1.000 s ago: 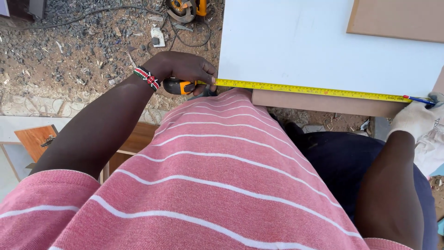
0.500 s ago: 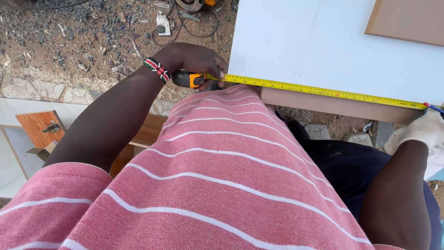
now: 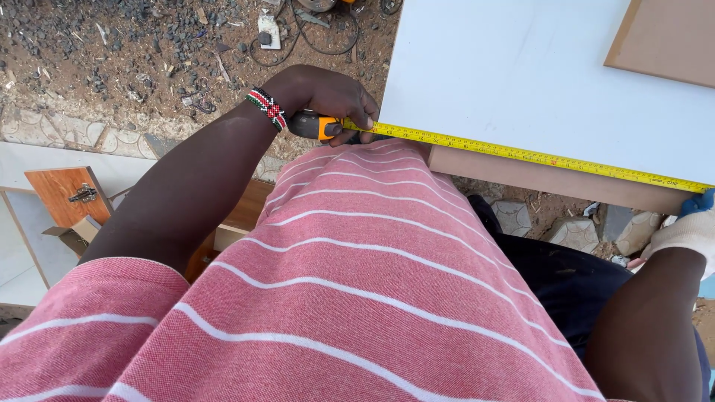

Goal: Measuring various sections of a wooden shelf unit with a tape measure and marking points with a pencil.

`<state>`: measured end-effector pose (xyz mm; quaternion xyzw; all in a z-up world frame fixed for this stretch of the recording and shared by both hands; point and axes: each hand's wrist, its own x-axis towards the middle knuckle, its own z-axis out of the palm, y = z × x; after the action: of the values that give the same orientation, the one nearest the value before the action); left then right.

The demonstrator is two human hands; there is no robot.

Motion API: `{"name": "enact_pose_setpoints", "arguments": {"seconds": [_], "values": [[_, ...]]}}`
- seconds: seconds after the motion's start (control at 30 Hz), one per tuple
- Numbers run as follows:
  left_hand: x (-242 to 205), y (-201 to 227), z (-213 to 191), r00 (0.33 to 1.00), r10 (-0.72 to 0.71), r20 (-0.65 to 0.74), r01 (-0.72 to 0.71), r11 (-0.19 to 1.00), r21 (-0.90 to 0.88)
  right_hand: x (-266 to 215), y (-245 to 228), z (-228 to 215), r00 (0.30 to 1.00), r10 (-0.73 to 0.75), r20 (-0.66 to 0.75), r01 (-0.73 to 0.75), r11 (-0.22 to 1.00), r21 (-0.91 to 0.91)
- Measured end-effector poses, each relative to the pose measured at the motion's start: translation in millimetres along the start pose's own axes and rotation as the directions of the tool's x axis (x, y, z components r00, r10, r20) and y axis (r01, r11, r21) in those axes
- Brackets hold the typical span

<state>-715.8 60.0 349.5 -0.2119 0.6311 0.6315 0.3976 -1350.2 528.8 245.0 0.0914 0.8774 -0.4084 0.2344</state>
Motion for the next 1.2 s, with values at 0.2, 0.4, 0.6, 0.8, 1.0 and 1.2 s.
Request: {"name": "enact_pose_setpoints", "arguments": {"seconds": [0.2, 0.4, 0.6, 0.8, 1.0, 1.2], "values": [[10.5, -9.3, 0.2, 0.998, 0.054, 0.021, -0.053, 0.997, -0.047, -56.5, -34.3, 17.0, 0.991, 0.115, -0.066, -0.113, 0.993, 0.036], [4.5, -2.7, -1.2, 0.999, 0.027, 0.031, -0.024, 0.995, -0.097, -57.2, -29.2, 5.7, 0.986, 0.013, -0.167, 0.051, 0.926, 0.374], [13.4, -12.2, 0.7, 0.999, 0.029, 0.022, -0.025, 0.984, -0.175, -30.8, -8.8, -5.8, 0.981, 0.008, -0.193, 0.075, 0.903, 0.423], [15.7, -14.0, -1.8, 0.998, 0.037, 0.052, -0.035, 0.999, -0.036, -39.0, -13.7, 1.7, 0.962, -0.005, -0.274, 0.13, 0.889, 0.44], [15.8, -12.6, -2.8, 0.996, 0.039, 0.077, -0.038, 0.999, -0.018, -41.3, -16.9, 2.2, 0.96, 0.038, -0.277, 0.104, 0.871, 0.479], [14.5, -13.5, -3.1, 0.997, 0.023, 0.079, -0.016, 0.996, -0.092, -23.4, -7.1, -4.3, 0.967, 0.025, -0.255, 0.092, 0.895, 0.436]]}}
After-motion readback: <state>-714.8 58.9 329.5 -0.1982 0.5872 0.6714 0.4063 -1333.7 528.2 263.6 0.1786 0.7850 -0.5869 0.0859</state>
